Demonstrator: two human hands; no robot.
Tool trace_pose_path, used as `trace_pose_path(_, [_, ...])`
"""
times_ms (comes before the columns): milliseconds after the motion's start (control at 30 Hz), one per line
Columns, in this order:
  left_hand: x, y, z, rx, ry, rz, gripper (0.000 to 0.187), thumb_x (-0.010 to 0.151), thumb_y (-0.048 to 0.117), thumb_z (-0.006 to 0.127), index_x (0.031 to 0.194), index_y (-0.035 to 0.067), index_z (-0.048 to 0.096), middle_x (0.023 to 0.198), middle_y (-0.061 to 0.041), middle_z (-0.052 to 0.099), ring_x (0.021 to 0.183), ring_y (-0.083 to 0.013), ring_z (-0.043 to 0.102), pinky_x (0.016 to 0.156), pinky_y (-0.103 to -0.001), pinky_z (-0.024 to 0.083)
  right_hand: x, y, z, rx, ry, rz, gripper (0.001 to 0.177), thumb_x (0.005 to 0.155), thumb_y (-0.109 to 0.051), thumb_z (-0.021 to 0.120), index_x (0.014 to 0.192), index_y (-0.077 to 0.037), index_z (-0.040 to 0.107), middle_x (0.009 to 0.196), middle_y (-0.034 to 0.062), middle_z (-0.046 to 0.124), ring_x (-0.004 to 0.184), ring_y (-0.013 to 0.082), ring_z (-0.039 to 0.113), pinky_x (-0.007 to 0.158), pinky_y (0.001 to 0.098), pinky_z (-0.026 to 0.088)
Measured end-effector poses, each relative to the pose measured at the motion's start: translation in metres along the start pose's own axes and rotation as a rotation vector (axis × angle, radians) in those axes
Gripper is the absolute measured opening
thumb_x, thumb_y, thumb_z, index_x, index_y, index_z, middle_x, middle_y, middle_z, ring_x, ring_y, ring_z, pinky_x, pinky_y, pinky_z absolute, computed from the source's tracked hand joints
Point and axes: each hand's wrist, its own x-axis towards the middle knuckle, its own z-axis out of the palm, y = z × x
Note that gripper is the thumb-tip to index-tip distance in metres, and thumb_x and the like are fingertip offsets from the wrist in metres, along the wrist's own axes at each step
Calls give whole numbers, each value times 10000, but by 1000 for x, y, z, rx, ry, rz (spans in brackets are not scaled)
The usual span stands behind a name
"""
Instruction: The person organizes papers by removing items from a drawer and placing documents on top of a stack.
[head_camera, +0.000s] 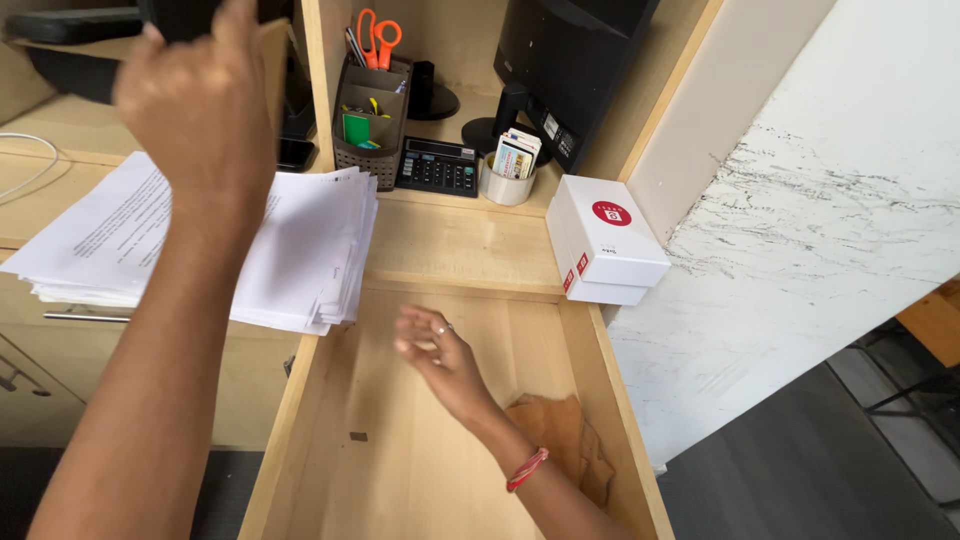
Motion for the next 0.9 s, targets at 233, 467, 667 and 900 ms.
trace_pose_path(233, [40,88,-72,-52,39,-72,408,845,7,681,1208,166,777,537,-3,533,458,-191,539,774,-352,594,-25,-109,27,-445,329,-481,852,868,-269,774,1548,-42,313,1350,227,592,1202,346,614,964,389,513])
trace_pose_path(467, [-14,165,-96,-932,-630,-680,448,919,430,712,1255,135,690,797,-103,736,748,-327,711,722,-491,539,-27,-25,-25,-287,471,56,475,999,-168,639,1447,-35,552,1018,222,702,881,326,657,776,364,559])
trace_pose_path(667, [-138,162,-93,-1430,-574,-1280,883,874,479,720,1512,38,298,1524,-198,406,1367,-342,453,1095,-466,403,-66,13,-99,486,222,388,516,934,-202,614,1430,-120,500,1294,49,662,1185,172,635,924,341,575])
trace_pose_path(900, [-191,161,-128,-1673,-1222,-1940,666,979,546,433,1540,189,393,1565,-99,464,1432,-272,451,1163,-484,410,-72,40,-119,366,186,532,544,1027,-395,526,1482,-99,494,1320,78,661,1171,207,641,921,362,581])
